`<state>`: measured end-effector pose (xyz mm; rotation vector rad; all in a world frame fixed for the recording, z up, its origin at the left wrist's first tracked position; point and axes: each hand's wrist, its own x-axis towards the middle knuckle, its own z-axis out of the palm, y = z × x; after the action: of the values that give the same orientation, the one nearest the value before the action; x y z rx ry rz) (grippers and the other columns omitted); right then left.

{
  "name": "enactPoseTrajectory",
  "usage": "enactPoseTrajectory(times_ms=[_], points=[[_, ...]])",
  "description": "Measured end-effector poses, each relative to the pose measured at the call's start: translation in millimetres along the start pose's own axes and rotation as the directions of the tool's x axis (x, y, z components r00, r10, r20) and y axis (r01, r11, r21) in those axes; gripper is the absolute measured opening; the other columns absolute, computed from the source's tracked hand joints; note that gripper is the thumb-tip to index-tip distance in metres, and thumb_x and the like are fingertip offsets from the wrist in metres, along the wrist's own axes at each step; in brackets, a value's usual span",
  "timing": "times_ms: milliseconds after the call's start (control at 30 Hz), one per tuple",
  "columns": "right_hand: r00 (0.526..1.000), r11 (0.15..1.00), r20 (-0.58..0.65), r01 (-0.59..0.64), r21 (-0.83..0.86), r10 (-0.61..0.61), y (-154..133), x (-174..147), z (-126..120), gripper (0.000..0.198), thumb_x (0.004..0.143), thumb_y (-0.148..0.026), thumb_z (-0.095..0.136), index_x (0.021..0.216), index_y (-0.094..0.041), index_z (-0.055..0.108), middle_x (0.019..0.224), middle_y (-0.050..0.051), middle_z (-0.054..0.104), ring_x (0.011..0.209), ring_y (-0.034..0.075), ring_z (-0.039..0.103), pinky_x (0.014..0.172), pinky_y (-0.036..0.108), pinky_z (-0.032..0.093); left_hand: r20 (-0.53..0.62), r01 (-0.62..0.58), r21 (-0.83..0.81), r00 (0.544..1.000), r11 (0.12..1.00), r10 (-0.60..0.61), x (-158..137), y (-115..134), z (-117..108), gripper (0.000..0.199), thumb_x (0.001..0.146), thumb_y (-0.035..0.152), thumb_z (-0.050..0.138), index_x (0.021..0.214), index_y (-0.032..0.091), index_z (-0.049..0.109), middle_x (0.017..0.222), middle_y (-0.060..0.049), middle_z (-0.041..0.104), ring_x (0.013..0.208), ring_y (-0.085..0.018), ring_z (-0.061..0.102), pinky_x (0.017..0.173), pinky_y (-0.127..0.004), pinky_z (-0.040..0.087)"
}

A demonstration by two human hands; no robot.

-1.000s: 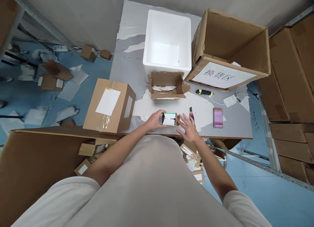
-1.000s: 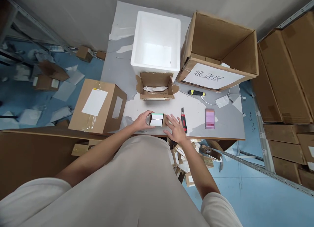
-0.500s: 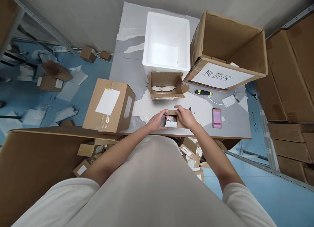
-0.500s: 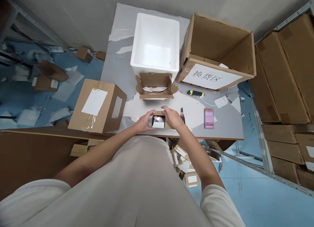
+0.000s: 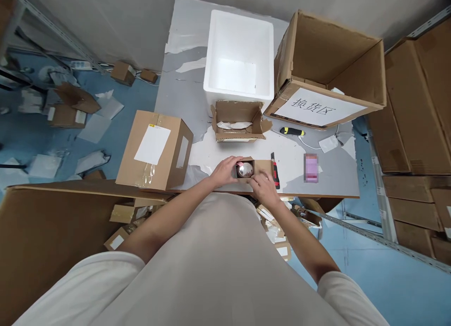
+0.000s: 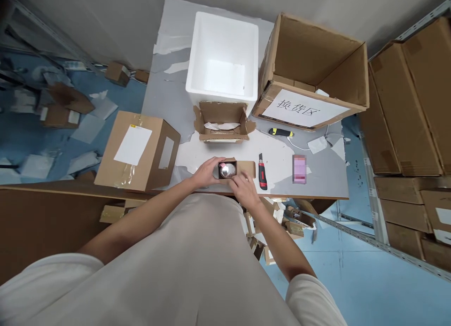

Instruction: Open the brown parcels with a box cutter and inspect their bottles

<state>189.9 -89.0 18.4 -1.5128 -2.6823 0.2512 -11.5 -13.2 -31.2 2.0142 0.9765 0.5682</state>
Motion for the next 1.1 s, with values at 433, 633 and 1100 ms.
enactPoseTrajectory(times_ms=[433,633,1100], points=[[0.965,0.966,-0.115,-0.221,0.134,0.236,-7.9,4.2,-8.3,0.038,0.091,-0.02,0.04,0.126,-0.021,0.055,0.119,0.012,0.063,0.109,0.025,0.053,0.093,0.041,0.035,0.001,-0.002,-0.04,1.0,0.999,0.002,-2.3,5.2,0.4,0.084,0.061,0.044,0.079,0.132,0.02,0.04,0.121,-0.01,0.055,0.114,-0.028,0.054,0.098,-0.041,0.044],[0.943,0.952,0.14,-0.291,-0.1,0.303,-23.1,60.0,-39.4,0.038,0.085,-0.034,0.06,0.121,-0.023,0.056,0.106,0.015,0.065,0.096,0.029,0.053,0.079,0.038,0.032,-0.062,0.005,-0.041,0.998,0.999,-0.008,-0.2,6.3,4.9,0.071,0.06,0.028,0.074,0.124,0.019,0.045,0.113,-0.009,0.056,0.106,-0.026,0.056,0.094,-0.04,0.047],[0.837,0.918,0.403,-0.266,-0.294,0.371,-36.4,82.8,-41.5,0.038,0.086,-0.032,0.059,0.121,-0.019,0.054,0.102,0.02,0.067,0.097,0.031,0.061,0.077,0.039,0.036,-0.102,-0.007,-0.065,0.995,0.998,0.0,-2.9,6.4,11.3,0.075,0.055,0.027,0.073,0.124,0.017,0.045,0.113,-0.011,0.056,0.106,-0.028,0.056,0.092,-0.042,0.048]])
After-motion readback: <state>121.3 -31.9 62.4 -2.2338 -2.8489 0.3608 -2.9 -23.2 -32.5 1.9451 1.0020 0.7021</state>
